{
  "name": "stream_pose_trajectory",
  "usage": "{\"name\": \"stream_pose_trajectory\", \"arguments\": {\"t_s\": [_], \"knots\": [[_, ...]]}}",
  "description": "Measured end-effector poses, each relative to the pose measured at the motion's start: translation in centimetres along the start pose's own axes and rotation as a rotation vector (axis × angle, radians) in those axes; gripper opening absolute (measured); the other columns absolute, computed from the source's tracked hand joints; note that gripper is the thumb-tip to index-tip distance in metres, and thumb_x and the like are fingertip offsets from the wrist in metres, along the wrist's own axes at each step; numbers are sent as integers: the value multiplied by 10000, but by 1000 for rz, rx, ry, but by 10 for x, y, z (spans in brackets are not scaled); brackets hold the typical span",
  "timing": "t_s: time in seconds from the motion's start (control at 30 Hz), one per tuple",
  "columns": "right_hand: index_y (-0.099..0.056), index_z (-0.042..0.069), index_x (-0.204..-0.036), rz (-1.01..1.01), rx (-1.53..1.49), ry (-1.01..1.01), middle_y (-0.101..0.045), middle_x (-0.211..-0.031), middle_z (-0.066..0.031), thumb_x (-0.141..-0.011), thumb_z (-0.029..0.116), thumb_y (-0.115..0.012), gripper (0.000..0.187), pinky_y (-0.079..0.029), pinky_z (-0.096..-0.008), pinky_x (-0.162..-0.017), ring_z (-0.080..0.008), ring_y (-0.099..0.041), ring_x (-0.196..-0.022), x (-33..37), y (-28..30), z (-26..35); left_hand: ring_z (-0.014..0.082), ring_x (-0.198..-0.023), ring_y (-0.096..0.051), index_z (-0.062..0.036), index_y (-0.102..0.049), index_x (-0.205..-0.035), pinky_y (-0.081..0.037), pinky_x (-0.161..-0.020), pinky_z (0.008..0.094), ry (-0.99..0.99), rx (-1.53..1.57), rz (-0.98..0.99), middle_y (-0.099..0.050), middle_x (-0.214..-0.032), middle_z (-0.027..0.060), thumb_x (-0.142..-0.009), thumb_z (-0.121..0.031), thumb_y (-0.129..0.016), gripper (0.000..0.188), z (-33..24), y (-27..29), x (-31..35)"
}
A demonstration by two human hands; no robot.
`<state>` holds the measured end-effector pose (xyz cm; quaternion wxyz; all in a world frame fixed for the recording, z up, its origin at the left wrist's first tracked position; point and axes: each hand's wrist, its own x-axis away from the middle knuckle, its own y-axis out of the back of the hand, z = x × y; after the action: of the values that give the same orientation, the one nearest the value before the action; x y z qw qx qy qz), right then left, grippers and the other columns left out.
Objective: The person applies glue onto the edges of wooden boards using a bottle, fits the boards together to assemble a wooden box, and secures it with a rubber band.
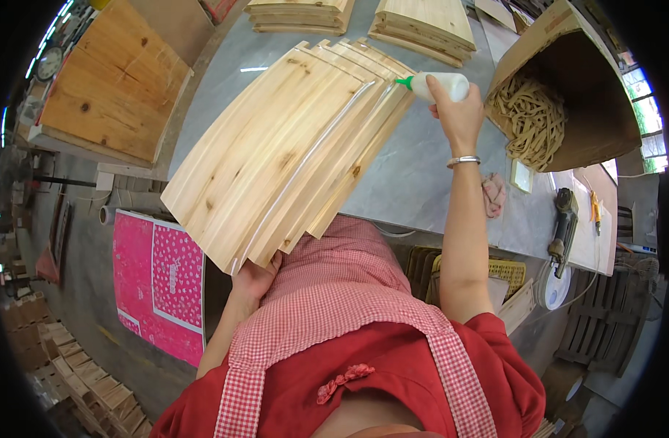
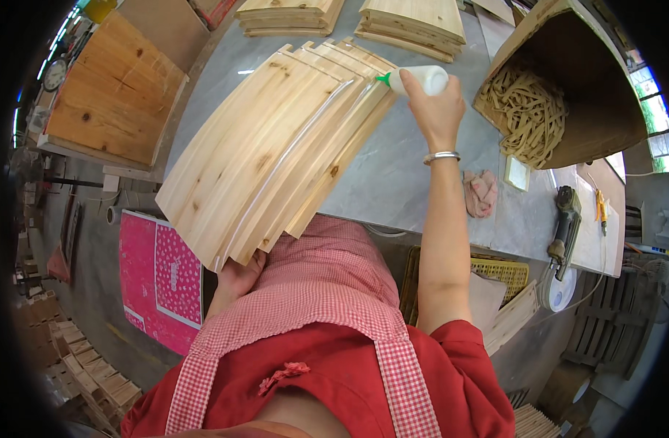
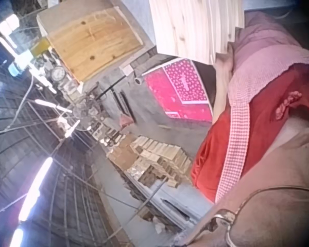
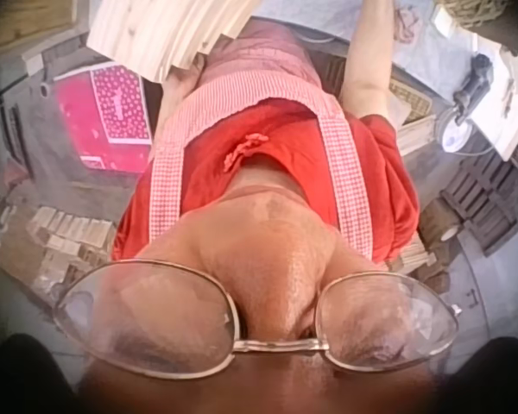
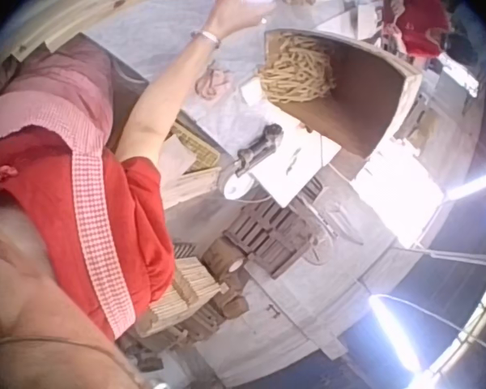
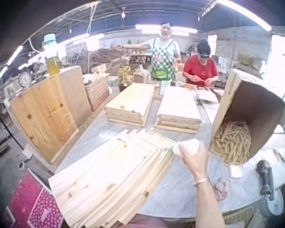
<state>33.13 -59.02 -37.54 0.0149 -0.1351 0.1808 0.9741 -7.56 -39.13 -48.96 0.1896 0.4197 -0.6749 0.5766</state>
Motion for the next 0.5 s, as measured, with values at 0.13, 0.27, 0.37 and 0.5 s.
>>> {"name": "stream_pose_trajectory", "arguments": {"t_s": [0.13,0.27,0.37,0.5], "knots": [[-603,-47,-947,12,163,56,-683,-702,-122,-718,455,-803,587,-535,-306,-548,-172,-662,-535,-13,-2,12,274,-1180,-513,-103,-490,-1311,-447,-980,437,-11,-5,-13,-540,-1302,94,-960,-443,-507,489,1,-5,0],[-608,-60,-933,59,149,20,-688,-698,-127,-729,437,-786,567,-539,-307,-539,-174,-667,-528,-21,-1,26,276,-1170,-522,-101,-498,-1303,-459,-968,439,8,16,14,-545,-1293,95,-963,-427,-510,471,0,3,-2],[-616,-71,-905,96,180,-27,-690,-697,-141,-736,419,-776,542,-544,-304,-522,-175,-674,-520,-34,-1,26,278,-1164,-529,-100,-500,-1300,-472,-954,439,9,32,13,-547,-1293,98,-962,-428,-511,471,1,1,0],[-632,-88,-901,75,171,-57,-691,-696,-158,-756,371,-768,500,-542,-291,-475,-186,-675,-499,-37,-2,24,280,-1160,-535,-96,-500,-1299,-479,-950,437,-19,20,-23,-547,-1294,102,-961,-428,-513,474,1,-6,3]]}}
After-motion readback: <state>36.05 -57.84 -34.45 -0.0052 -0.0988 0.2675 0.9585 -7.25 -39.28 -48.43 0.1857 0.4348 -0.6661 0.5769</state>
